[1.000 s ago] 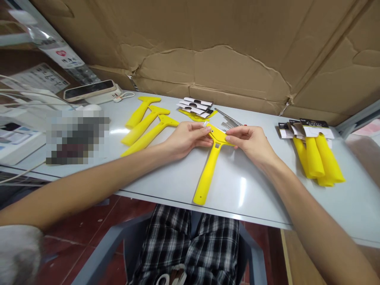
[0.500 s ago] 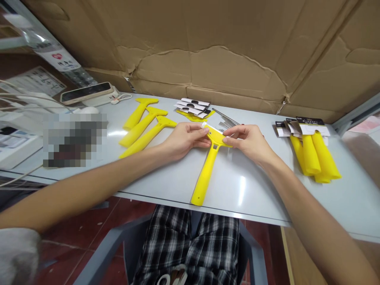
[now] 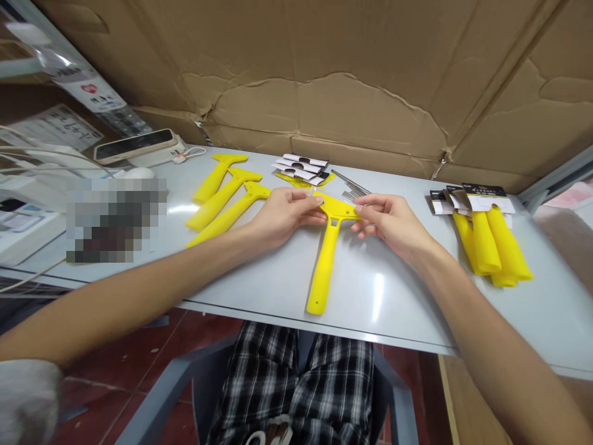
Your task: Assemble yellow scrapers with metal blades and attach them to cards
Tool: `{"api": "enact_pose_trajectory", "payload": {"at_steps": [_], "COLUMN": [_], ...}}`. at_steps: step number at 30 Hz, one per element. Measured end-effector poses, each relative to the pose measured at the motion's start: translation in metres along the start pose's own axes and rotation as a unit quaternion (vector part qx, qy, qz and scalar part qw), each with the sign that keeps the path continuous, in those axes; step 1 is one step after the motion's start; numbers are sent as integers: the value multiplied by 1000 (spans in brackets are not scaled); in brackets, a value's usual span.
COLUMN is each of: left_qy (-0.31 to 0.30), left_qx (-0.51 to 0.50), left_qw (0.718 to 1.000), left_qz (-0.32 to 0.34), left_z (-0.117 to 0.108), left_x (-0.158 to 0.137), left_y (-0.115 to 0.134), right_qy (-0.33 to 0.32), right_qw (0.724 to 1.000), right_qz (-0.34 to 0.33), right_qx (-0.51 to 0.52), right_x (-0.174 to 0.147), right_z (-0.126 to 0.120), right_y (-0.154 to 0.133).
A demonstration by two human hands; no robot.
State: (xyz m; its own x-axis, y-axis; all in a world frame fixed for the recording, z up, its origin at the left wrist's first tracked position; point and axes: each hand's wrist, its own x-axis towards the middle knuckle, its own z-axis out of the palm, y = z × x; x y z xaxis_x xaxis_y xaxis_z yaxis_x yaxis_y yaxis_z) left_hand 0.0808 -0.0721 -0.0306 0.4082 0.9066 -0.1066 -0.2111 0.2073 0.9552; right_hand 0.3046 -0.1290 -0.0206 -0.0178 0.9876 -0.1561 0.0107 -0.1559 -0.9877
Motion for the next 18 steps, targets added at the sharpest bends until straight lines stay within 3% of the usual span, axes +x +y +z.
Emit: {"api": "enact_pose_trajectory", "payload": {"at_steps": [7, 18], "left_qy": [-23, -11], "left_qx": [16, 40], "left_qw": [999, 999], "left_qz": [29, 8], "left_z": [2, 1], "left_x": [-3, -3], "left_y": [1, 1], "right_qy": [36, 46], "right_qw": [999, 998], "right_qz": [-38, -52], "right_qx": [14, 5], "right_x": [-2, 1], "right_z": [4, -1], "right_y": [-1, 4]}}
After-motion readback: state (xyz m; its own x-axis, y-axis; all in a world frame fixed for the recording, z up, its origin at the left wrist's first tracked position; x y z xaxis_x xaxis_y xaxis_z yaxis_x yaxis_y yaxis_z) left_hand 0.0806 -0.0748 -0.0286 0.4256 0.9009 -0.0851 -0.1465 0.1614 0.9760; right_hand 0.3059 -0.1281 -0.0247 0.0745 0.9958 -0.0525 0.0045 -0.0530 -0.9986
